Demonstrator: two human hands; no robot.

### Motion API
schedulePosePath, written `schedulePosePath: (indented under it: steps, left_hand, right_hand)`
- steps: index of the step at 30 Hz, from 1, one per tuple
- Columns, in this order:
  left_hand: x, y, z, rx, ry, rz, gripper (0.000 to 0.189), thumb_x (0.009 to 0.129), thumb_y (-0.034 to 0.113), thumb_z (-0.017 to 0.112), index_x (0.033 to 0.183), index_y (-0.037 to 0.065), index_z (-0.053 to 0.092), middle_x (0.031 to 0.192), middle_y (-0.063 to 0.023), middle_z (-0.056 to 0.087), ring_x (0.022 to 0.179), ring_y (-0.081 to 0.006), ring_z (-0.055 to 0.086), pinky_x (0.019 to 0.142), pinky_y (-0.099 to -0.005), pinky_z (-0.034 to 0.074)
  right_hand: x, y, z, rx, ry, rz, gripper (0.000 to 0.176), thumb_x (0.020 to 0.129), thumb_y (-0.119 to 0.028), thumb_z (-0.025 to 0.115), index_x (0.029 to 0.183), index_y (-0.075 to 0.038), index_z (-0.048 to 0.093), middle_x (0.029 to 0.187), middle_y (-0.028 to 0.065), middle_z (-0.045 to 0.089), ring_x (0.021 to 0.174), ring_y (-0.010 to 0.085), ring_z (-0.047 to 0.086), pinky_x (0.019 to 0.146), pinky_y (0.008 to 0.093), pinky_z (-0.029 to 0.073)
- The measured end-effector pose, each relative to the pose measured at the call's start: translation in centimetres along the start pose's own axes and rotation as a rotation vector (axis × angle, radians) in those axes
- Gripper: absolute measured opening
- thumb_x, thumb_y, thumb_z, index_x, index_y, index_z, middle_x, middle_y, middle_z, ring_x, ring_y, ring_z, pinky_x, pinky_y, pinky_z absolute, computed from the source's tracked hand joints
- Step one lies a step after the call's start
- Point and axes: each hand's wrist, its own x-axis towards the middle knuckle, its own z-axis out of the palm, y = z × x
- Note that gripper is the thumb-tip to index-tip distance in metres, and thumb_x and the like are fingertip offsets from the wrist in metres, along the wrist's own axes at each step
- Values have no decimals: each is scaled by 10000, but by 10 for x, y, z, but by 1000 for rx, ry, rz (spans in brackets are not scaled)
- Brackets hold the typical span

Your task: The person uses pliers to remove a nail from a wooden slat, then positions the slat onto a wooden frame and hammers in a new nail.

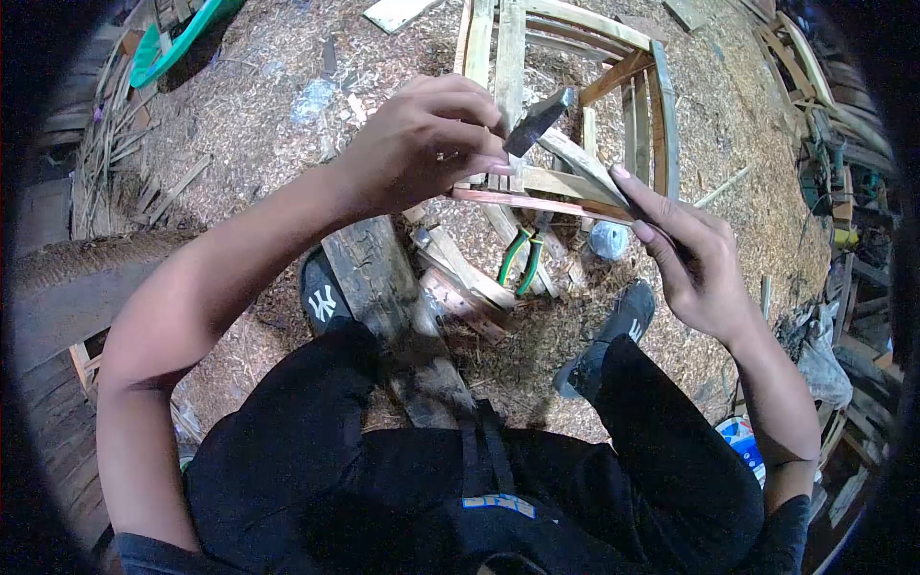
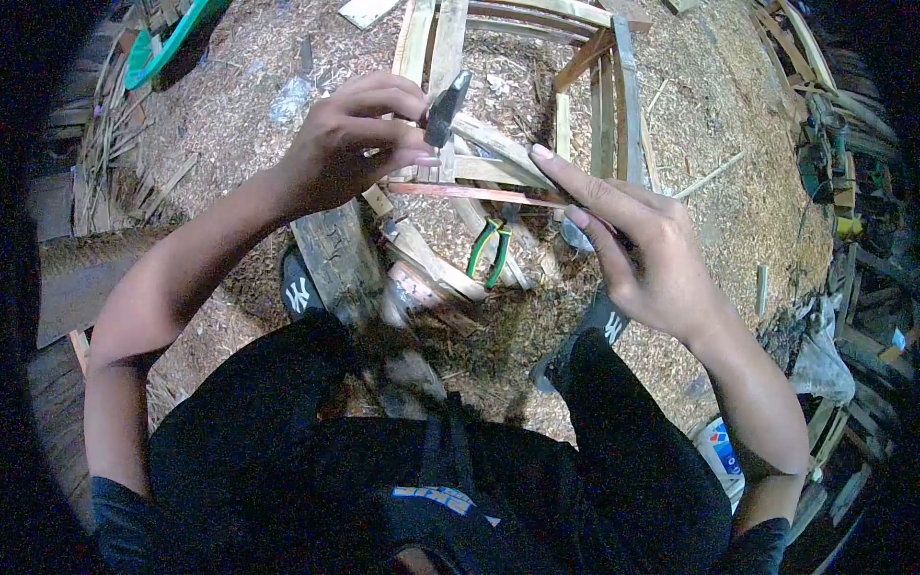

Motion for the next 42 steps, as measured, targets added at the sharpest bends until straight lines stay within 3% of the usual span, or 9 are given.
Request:
schedulePosePath:
  steps: [8, 11, 14, 16, 23, 26, 31, 37, 42]
  left_hand:
    - [-2, 2, 3, -61, 48, -14, 148, 761, 86, 846, 875, 94, 752, 1023, -29, 718, 1158, -262, 671, 966, -409, 553]
    - [-4, 7, 1, -9, 93, 33, 155, 792, 163, 842, 893, 102, 743, 993, -30, 732, 1073, -242, 698, 925, -411, 563]
    - [-10, 9, -1, -10, 65, 7, 238, 789, 176, 848, 983, 100, 734, 1069, -24, 729, 1164, -250, 674, 985, -413, 555]
    - [-14, 9, -1, -28, -8, 10, 364, 793, 132, 851, 1119, 82, 696, 1213, -83, 692, 1296, -308, 612, 1059, -440, 518]
    - [-20, 3, 3, -117, 40, -28, 425, 824, 105, 834, 1198, 71, 634, 1255, -132, 647, 1311, -359, 586, 1079, -452, 502]
    - [-20, 5, 1, -214, 54, -90, 391, 817, 107, 840, 1175, 96, 685, 1244, -118, 646, 1311, -347, 585, 1086, -450, 502]
    - [-23, 6, 5, -17, 36, -44, 321, 792, 122, 848, 1105, 136, 780, 1195, -89, 657, 1260, -334, 625, 1044, -452, 546]
    - [-20, 9, 5, 70, 58, 47, 381, 759, 150, 876, 1115, 145, 740, 1170, -77, 663, 1221, -337, 642, 986, -458, 566]
    - [-16, 14, 8, 40, 95, 3, 406, 724, 157, 898, 1090, 142, 723, 1161, -73, 668, 1225, -324, 635, 996, -458, 549]
  right_hand:
    - [-1, -5, -3, -7, -14, 19, 571, 927, 57, 626, 1461, -145, 604, 1051, 237, 743, 849, 347, 740, 784, 409, 570]
    - [-2, -5, -2, 3, -17, 3, 570, 932, 54, 624, 1461, -156, 604, 1060, 238, 741, 854, 345, 741, 787, 414, 572]
    - [-3, -4, -1, -8, -4, -14, 580, 934, 45, 632, 1467, -179, 600, 1047, 238, 739, 839, 333, 737, 779, 420, 571]
    - [-3, -5, -1, -51, -27, -4, 601, 928, 36, 647, 1475, -207, 596, 942, 217, 725, 767, 306, 710, 735, 423, 560]
    - [7, -16, -10, -126, -53, 9, 631, 918, 39, 651, 1485, -232, 590, 777, 177, 641, 665, 285, 640, 663, 427, 530]
    - [12, -17, -12, -120, -81, 8, 615, 928, 40, 637, 1478, -233, 597, 825, 190, 675, 681, 289, 655, 673, 426, 535]
    - [16, -20, -13, -39, -64, 69, 556, 948, 37, 613, 1457, -186, 612, 1075, 229, 744, 856, 343, 743, 788, 421, 576]
    - [15, -21, -14, -98, -51, 18, 547, 945, 42, 608, 1450, -166, 615, 1128, 226, 740, 918, 375, 744, 827, 430, 577]
    - [13, -19, -14, -97, -59, 32, 549, 945, 38, 613, 1452, -175, 615, 1105, 228, 741, 906, 372, 739, 807, 424, 571]
